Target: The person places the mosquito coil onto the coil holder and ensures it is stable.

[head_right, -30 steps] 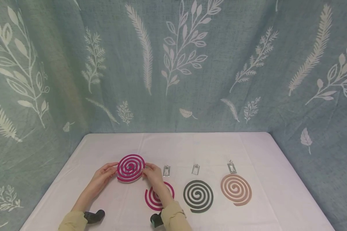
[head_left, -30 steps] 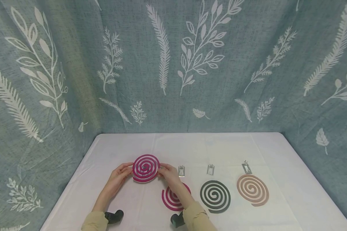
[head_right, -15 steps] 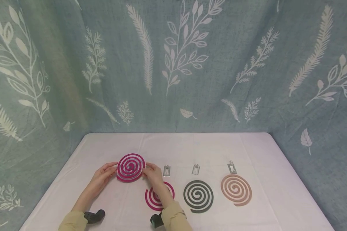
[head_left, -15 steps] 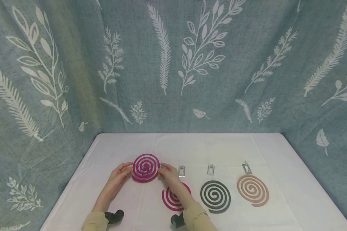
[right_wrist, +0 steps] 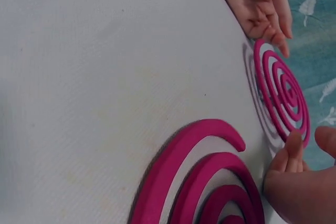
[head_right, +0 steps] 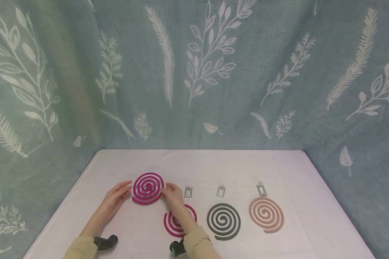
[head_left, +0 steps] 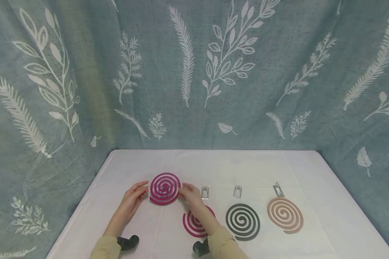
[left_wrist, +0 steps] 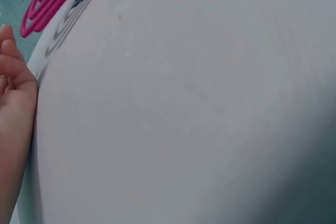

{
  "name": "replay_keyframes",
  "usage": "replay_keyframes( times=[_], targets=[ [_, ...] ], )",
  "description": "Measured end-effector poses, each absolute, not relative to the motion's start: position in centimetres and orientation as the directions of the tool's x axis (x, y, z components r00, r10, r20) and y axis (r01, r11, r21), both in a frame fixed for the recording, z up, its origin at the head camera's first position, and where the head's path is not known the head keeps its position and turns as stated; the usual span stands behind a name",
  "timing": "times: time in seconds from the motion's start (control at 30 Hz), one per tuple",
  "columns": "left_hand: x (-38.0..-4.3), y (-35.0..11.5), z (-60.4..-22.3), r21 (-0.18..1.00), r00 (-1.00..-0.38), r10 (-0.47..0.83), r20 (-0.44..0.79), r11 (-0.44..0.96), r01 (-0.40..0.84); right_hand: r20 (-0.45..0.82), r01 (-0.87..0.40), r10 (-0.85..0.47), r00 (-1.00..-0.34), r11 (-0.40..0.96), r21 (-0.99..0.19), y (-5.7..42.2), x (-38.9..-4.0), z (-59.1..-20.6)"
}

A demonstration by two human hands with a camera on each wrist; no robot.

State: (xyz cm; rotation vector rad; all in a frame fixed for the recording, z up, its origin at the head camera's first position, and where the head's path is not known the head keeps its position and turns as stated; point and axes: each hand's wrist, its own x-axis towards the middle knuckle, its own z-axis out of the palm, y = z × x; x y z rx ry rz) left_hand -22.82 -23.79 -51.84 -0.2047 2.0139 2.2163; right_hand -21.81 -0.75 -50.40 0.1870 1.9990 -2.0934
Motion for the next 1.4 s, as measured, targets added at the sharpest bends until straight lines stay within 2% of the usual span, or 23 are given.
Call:
replay_keyframes(
  times=[0.27, 0.37, 0.5, 0.67, 0.8, 0.97, 1.17, 1.3, 1.4],
  targets=[
    [-22.7, -23.3, -51.6, 0.894, -0.974, -0.03, -0.227, -0.403, -0.196, -0.213, 0.215, -0.131, -0.968, 0.001, -0.977, -0.1, -21.5, -50.5],
    [-22.6, -23.1, -51.2, 0.879, -0.973, -0.054, -0.224, -0.442, -0.178, -0.196, 0.195, -0.161, -0.967, 0.025, -0.98, 0.4, -21.5, -50.4],
    [-22.4, -22.7, -50.4, 0.898, -0.969, -0.127, -0.213, -0.417, -0.142, -0.18, 0.17, -0.212, -0.961, 0.067, -0.983, 1.4, -21.1, -49.7],
    [-22.5, -22.0, -49.0, 0.94, -0.969, -0.21, -0.133, -0.338, -0.056, -0.14, 0.106, -0.284, -0.948, 0.132, -0.986, 3.3, -20.2, -48.7],
    [-22.4, -21.0, -47.8, 0.962, -0.978, -0.202, -0.043, -0.274, 0.015, -0.101, 0.036, -0.314, -0.944, 0.206, -0.978, 5.0, -19.6, -48.3],
    [-21.9, -19.4, -46.8, 0.982, -0.992, -0.125, 0.001, -0.185, 0.024, -0.1, 0.006, -0.319, -0.942, 0.282, -0.959, 6.7, -19.0, -48.0],
    [-21.5, -17.9, -46.1, 0.997, -0.998, -0.016, 0.063, 0.051, 0.062, -0.101, -0.023, -0.311, -0.945, 0.371, -0.928, 8.7, -18.4, -47.5],
    [-21.4, -17.2, -45.7, 0.967, -0.981, 0.097, 0.17, 0.175, 0.185, -0.102, -0.036, -0.302, -0.948, 0.419, -0.907, 10.0, -18.2, -47.2],
    [-21.4, -16.8, -45.6, 0.926, -0.945, 0.209, 0.251, 0.233, 0.297, -0.089, -0.058, -0.302, -0.949, 0.446, -0.893, 10.9, -18.1, -47.1]
  ],
)
